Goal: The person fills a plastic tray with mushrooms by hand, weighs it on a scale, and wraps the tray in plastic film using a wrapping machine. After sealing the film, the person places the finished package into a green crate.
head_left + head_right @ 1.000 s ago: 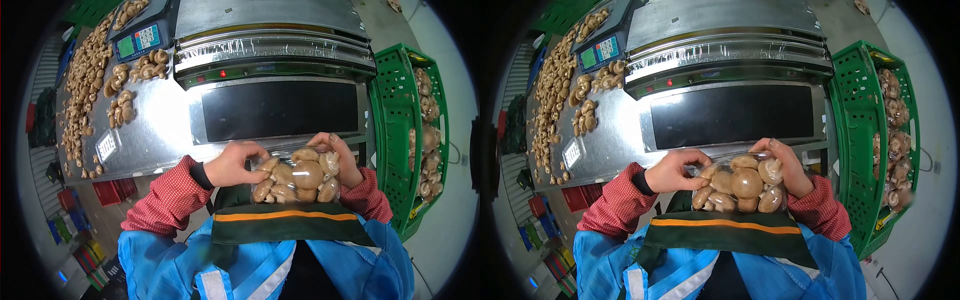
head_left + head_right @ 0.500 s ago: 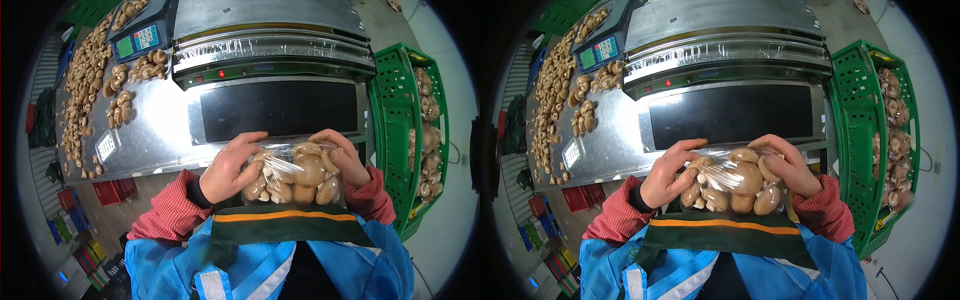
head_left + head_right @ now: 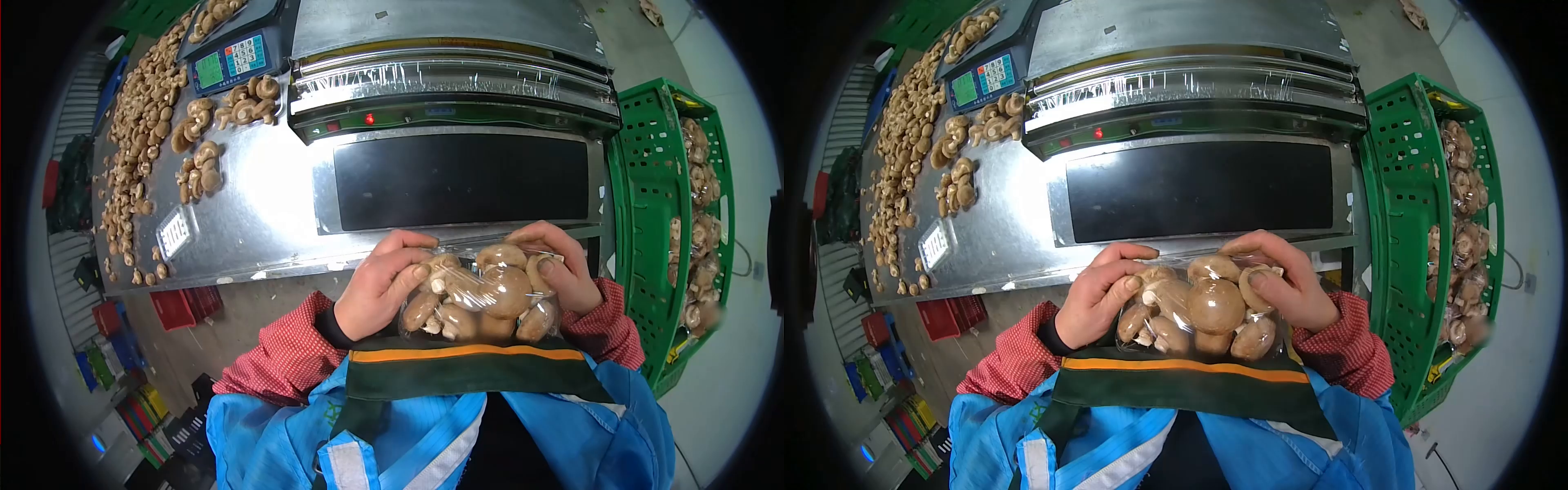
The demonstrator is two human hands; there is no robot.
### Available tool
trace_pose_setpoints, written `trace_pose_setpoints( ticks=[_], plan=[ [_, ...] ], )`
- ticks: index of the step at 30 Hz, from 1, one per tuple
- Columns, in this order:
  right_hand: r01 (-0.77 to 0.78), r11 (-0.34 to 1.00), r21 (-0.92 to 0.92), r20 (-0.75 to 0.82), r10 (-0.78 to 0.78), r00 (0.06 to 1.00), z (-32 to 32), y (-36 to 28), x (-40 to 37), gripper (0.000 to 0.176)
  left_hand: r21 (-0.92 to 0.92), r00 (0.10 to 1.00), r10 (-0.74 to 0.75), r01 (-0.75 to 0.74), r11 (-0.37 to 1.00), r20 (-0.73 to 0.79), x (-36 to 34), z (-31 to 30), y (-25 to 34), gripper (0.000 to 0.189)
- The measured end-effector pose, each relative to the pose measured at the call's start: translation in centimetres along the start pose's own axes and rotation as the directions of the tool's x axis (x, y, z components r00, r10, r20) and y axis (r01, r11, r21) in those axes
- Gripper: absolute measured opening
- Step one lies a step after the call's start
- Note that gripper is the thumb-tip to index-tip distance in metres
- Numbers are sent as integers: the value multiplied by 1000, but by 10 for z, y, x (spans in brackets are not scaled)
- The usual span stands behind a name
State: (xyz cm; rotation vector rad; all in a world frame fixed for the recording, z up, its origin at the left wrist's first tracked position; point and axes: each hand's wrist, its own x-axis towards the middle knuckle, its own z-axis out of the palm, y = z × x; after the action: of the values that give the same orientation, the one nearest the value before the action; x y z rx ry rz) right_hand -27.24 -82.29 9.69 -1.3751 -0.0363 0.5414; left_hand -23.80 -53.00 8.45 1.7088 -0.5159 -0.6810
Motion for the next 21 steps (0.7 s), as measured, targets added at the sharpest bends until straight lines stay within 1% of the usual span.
trace_pose_setpoints(
  ticks=[1,2,4,5,7,8,11,12,14,15,16,17,19,20,21],
  plan=[
    [19,1000,-1,-6,-19,1000,0,0,0,44,-16,999,-8,8,1000,-35,-1,1,1,26],
    [40,999,-2,-11,-40,999,-1,0,0,44,20,999,-6,7,1000,-49,-3,2,2,27],
    [24,999,32,-19,-23,1000,0,-2,1,44,95,997,2,5,996,-75,-5,3,6,28],
    [17,999,49,-26,-15,1000,0,-2,1,44,65,996,-3,8,998,-87,-4,2,9,29],
    [26,1000,-7,-23,-26,999,-1,0,1,43,-2,994,-20,20,1000,-108,-6,0,12,30],
    [32,999,-36,-16,-33,999,0,1,2,43,-60,994,-78,74,996,-71,-6,-2,6,30],
    [-12,999,40,-10,12,1000,1,8,5,43,-85,991,-107,100,991,-81,-5,5,-15,29],
    [-19,997,74,-9,20,1000,1,9,6,42,-123,990,-74,59,991,-121,-4,6,-12,27],
    [-34,990,140,-7,36,999,1,10,7,41,-57,995,-25,19,998,-97,-2,2,-5,24],
    [-27,990,140,-2,27,1000,1,10,7,41,-23,996,0,-2,1000,-84,-2,0,-1,23],
    [-18,990,141,3,18,1000,1,8,6,40,-57,996,-14,8,998,-93,-4,1,3,23],
    [-10,990,142,9,9,1000,2,7,6,40,-83,996,-58,52,995,-70,-4,1,0,23],
    [7,998,63,24,-8,1000,2,12,6,40,-131,989,-144,140,981,-22,-5,5,-11,24],
    [19,1000,21,31,-20,999,2,13,6,40,-147,975,-222,222,964,21,-5,8,-18,24],
    [14,1000,24,11,-14,1000,2,12,6,40,-150,975,-222,220,964,5,-4,9,-17,25]
  ],
)
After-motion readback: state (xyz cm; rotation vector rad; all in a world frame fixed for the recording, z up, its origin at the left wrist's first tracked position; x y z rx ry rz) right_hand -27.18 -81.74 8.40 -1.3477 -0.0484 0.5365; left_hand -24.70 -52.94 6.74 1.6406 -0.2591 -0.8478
